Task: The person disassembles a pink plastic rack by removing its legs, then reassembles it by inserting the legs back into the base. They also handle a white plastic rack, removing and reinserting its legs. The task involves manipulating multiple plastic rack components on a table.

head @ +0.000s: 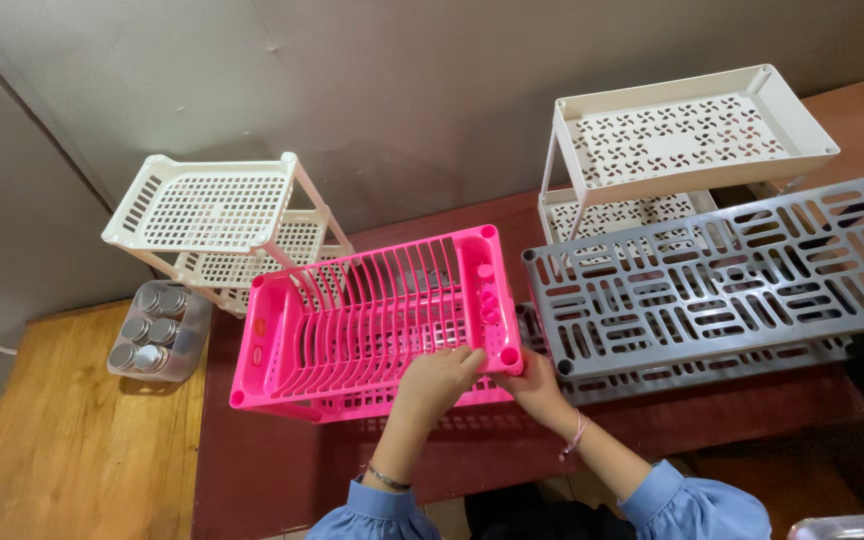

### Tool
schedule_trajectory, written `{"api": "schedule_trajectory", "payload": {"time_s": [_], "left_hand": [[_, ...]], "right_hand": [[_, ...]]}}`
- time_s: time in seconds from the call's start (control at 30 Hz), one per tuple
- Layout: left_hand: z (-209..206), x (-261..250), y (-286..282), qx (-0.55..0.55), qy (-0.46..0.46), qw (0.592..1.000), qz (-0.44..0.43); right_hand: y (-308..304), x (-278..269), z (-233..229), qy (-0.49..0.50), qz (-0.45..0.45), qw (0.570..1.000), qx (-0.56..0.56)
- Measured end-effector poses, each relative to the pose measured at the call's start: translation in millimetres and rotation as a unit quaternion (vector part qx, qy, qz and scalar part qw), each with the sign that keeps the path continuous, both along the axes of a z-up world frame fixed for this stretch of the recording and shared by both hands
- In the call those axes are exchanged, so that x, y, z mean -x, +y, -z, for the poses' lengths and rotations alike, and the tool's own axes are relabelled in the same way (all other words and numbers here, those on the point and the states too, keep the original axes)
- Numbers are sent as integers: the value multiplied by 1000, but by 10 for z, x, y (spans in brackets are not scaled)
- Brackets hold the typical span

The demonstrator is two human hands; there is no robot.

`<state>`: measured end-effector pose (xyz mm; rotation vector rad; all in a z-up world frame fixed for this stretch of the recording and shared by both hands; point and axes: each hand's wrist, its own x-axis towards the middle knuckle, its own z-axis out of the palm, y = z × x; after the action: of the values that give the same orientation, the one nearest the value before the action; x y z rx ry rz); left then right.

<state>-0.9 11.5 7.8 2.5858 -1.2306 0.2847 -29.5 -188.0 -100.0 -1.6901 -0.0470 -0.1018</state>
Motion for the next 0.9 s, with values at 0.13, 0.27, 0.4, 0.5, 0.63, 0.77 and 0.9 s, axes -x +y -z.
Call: {"api": "schedule_trajectory", "payload": {"time_s": [0.13,0.27,0.4,0.5,0.63,0.77,0.9], "left_hand": [[-88,25,113,20,-27,999,-20],[-121,111,152,30,-42,998,-38],[-74,131,86,20,-49,998,-36],[10,108,-12,9,-69,997,-40],[85,63,-51,24,-80,996,-26],[108,54,-48,20,-65,998,-19],[87,64,-102,14,-60,998,-30]], "right_hand": [[155,-8,96,-59,59,992,90],[362,153,40,-97,142,983,66],[385,212,64,-141,159,976,51],[257,151,207,-107,140,984,40],[-3,1,418,-105,16,994,-4],[-112,-19,567,-95,-50,993,-42],[52,83,647,-135,94,986,31]]}}
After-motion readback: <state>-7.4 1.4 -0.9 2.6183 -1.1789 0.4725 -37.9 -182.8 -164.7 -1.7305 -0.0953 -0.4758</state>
